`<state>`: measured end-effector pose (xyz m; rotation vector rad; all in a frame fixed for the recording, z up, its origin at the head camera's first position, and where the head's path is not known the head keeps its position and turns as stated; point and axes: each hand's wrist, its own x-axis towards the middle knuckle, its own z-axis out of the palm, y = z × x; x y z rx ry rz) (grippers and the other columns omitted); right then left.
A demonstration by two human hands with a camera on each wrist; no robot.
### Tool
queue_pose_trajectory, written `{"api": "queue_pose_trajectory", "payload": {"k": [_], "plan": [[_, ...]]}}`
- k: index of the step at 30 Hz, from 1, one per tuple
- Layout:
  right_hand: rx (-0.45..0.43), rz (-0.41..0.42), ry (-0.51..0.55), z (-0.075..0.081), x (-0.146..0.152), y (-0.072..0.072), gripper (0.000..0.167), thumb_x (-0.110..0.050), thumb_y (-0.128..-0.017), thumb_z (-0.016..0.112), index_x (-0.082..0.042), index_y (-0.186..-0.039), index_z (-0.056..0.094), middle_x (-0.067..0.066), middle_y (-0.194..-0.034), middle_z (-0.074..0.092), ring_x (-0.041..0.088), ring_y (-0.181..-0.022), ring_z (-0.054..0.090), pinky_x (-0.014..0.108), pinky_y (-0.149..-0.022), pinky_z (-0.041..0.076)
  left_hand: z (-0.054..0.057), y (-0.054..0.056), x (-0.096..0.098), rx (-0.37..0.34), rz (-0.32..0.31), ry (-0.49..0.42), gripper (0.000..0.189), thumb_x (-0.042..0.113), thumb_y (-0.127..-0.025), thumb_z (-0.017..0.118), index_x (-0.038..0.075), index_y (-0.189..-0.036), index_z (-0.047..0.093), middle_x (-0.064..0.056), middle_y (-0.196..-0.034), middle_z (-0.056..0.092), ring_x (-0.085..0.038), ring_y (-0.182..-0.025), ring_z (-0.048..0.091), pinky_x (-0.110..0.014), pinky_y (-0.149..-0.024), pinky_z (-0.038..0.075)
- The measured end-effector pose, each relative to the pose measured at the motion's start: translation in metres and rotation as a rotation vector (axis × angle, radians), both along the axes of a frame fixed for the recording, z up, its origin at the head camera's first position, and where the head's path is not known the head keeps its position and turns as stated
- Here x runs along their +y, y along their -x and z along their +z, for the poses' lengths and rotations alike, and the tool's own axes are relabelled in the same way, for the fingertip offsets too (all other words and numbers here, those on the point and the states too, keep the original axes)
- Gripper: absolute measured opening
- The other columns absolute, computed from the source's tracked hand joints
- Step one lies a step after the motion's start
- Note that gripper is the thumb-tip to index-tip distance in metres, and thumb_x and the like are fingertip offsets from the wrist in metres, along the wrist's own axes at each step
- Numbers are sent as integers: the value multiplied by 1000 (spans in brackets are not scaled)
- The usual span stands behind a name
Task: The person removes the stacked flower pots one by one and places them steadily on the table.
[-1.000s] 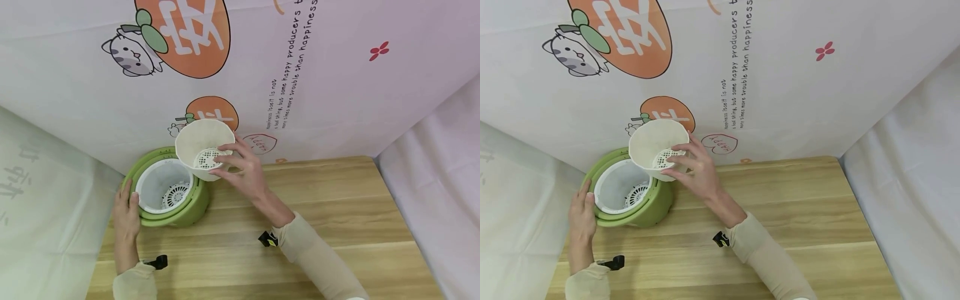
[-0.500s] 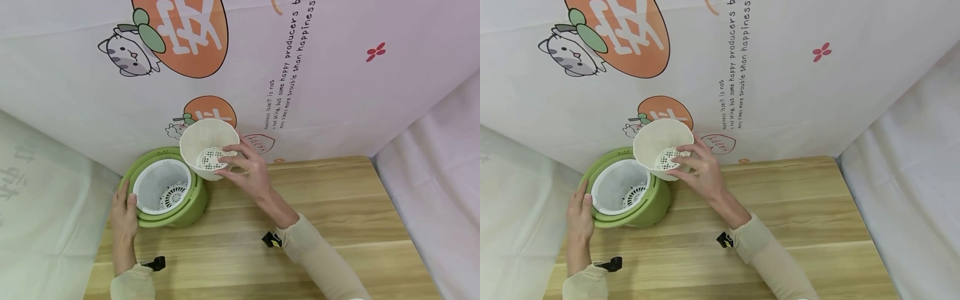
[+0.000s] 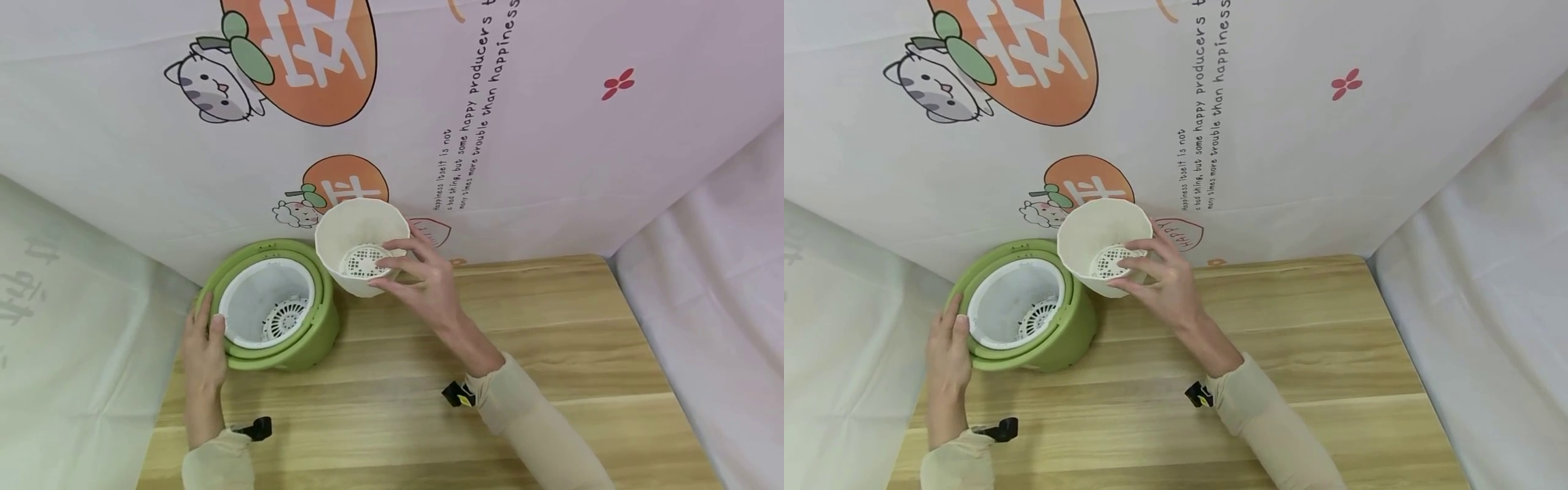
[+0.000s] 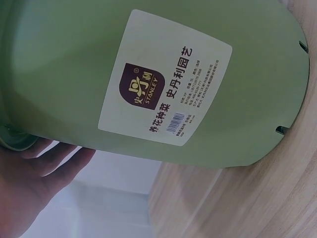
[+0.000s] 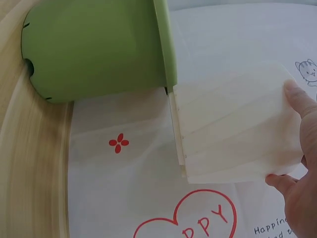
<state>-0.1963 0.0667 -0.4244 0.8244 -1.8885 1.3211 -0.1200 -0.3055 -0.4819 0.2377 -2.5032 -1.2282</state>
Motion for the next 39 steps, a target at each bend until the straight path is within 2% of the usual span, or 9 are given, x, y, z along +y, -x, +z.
{"api": "queue_pose_trajectory", "payload": {"k": [6,11,13,16,25,31,39], "plan": [[0,-13,11,-4,11,0,28,-7,-58,95,-5,-82,80,13,-99,73,35,-104,67,53,-113,35,-1,2,0,31,-5,3,60,47,-105,38,13,-154,37,-25,-159,24,-51,-144,20,-72,-112,12],[-19,-21,13,-9,22,-3,29,-5,-57,95,-4,-82,80,14,-98,72,42,-116,60,50,-112,36,-1,3,-1,40,-6,3,61,47,-105,38,11,-154,38,-27,-158,24,-52,-143,20,-71,-113,12],[-39,-25,-1,-12,26,-4,30,-5,-57,95,-4,-83,80,14,-98,71,46,-125,53,49,-112,37,0,4,-1,44,-7,3,61,47,-105,39,10,-153,38,-28,-158,24,-52,-143,20,-71,-112,12],[-60,-28,-36,-16,33,-5,29,-8,-59,95,-5,-84,80,13,-100,70,45,-129,49,48,-113,36,1,5,-1,40,-6,4,61,49,-105,39,11,-153,38,-27,-159,23,-52,-144,19,-72,-112,12],[-92,-39,-86,-33,52,-7,31,-7,-59,95,-3,-86,80,14,-101,70,46,-129,49,47,-113,36,-2,4,-1,30,2,13,58,45,-106,39,12,-153,39,-29,-158,24,-54,-142,20,-74,-111,13],[-66,-75,-119,-45,68,-11,34,-3,-57,95,-2,-87,80,14,-101,71,47,-126,51,48,-111,39,-5,5,1,38,1,13,56,41,-106,40,12,-153,39,-28,-158,25,-52,-143,21,-72,-112,13],[-87,-98,-105,-58,87,-14,36,-1,-56,94,-4,-89,80,15,-100,71,47,-127,50,48,-110,40,-2,2,1,23,11,-8,55,40,-106,40,13,-154,38,-26,-159,25,-52,-143,20,-73,-111,13]]}}
